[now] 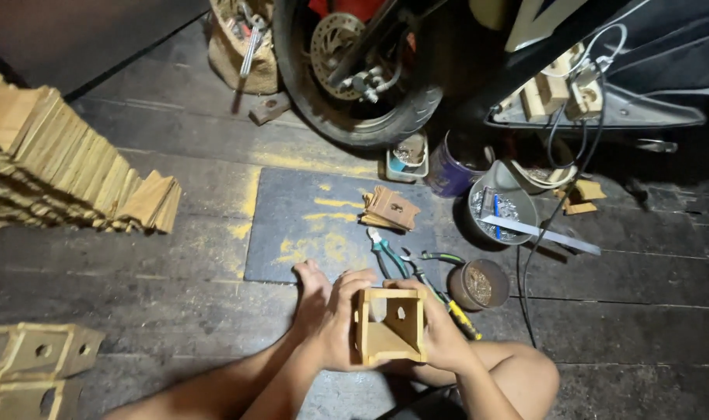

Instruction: The person assembles small wooden boxes by aligning panels, tapping them together with a hammer, and using a drill to secure them while sitting on the floor.

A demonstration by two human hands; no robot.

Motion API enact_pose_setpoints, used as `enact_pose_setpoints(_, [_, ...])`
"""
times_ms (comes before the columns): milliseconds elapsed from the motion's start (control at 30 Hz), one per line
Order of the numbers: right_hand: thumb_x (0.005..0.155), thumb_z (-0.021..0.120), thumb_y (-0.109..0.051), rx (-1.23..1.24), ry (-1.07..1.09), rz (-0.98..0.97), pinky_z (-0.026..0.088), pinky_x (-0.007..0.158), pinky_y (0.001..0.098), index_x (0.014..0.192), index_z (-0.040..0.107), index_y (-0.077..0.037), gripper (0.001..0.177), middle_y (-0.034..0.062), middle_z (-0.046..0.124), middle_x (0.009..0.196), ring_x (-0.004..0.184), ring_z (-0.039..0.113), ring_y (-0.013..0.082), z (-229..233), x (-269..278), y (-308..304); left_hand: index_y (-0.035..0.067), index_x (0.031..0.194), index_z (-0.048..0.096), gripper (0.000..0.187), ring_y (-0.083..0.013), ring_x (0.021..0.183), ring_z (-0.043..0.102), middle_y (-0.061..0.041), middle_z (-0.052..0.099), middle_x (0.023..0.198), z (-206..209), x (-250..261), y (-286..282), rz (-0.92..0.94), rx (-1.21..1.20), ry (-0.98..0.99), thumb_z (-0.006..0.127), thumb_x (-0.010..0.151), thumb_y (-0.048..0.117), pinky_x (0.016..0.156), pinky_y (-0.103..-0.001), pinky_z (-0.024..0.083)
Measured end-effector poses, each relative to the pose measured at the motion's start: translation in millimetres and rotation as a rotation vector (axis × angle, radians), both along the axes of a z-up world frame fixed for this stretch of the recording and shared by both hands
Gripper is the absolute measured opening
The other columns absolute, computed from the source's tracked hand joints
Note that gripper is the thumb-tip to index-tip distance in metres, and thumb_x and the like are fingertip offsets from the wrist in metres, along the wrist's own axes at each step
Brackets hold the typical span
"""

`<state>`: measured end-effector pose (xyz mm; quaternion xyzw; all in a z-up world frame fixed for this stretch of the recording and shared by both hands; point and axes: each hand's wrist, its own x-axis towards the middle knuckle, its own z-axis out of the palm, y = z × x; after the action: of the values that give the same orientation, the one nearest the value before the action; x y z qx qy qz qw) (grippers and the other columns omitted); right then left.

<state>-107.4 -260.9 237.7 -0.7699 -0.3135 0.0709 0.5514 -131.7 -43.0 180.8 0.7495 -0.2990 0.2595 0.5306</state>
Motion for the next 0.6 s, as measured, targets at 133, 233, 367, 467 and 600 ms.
enact_pose_setpoints(133, [0.073, 0.089, -0.057, -0.036, 0.041, 0.071, 0.046, 0.115, 0.0408, 0.149, 0.046, -0.005, 0.102, 0.0120, 0.058, 0.149, 0.136, 0.059, 0.0249, -59, -12, -18, 0.000, 0.150, 0.032, 0.108, -0.0429, 0.151, 0.037, -0.021, 0.046, 0.149, 23, -37, 9, 0.026, -0.044, 0.256, 0.091, 0.071, 0.045, 0.130, -0.051, 0.025])
enact_pose_setpoints(233, [0.067, 0.093, -0.057, 0.109, 0.199, 0.093, 0.040, 0.122, 0.0444, 0.158, 0.034, -0.001, 0.121, 0.0153, 0.052, 0.157, 0.145, 0.052, 0.0267, -99, -22, -11, -0.001, 0.151, 0.034, 0.104, -0.0367, 0.139, 0.051, -0.021, 0.049, 0.145, 13, -51, 16, 0.055, -0.060, 0.388, 0.085, 0.073, 0.046, 0.121, -0.043, 0.039])
enact_pose_setpoints(367, [0.059, 0.092, -0.010, 0.222, 0.314, 0.022, 0.054, 0.104, 0.0501, 0.164, 0.014, -0.015, 0.131, 0.0249, 0.041, 0.161, 0.130, 0.061, 0.0343, -128, -21, 5, 0.004, 0.146, 0.034, 0.101, -0.0350, 0.133, 0.052, -0.019, 0.048, 0.139, -14, -65, 66, 0.227, -0.287, 0.159, 0.086, 0.074, 0.051, 0.118, -0.047, 0.042])
enact_pose_setpoints(467, [0.053, 0.083, 0.012, 0.041, 0.312, -0.145, 0.059, 0.087, 0.0531, 0.167, 0.010, -0.019, 0.139, 0.0274, 0.038, 0.165, 0.116, 0.065, 0.0422, -159, -2, -8, 0.004, 0.116, 0.055, 0.060, -0.0203, 0.106, 0.060, -0.009, 0.061, 0.114, 62, -92, 152, 0.378, -0.437, 0.223, 0.080, 0.072, 0.036, 0.096, -0.034, 0.048])
enact_pose_setpoints(600, [0.075, 0.068, 0.026, -0.120, 0.295, -0.432, 0.054, 0.080, 0.0484, 0.166, 0.033, 0.001, 0.102, 0.0307, 0.052, 0.151, 0.091, 0.065, 0.0444, -159, -14, -12, 0.011, 0.079, 0.045, 0.034, -0.0234, 0.072, 0.057, -0.003, 0.049, 0.076, 5, -163, 286, 1.213, 0.399, -0.144, 0.077, 0.091, 0.015, 0.068, -0.041, 0.050])
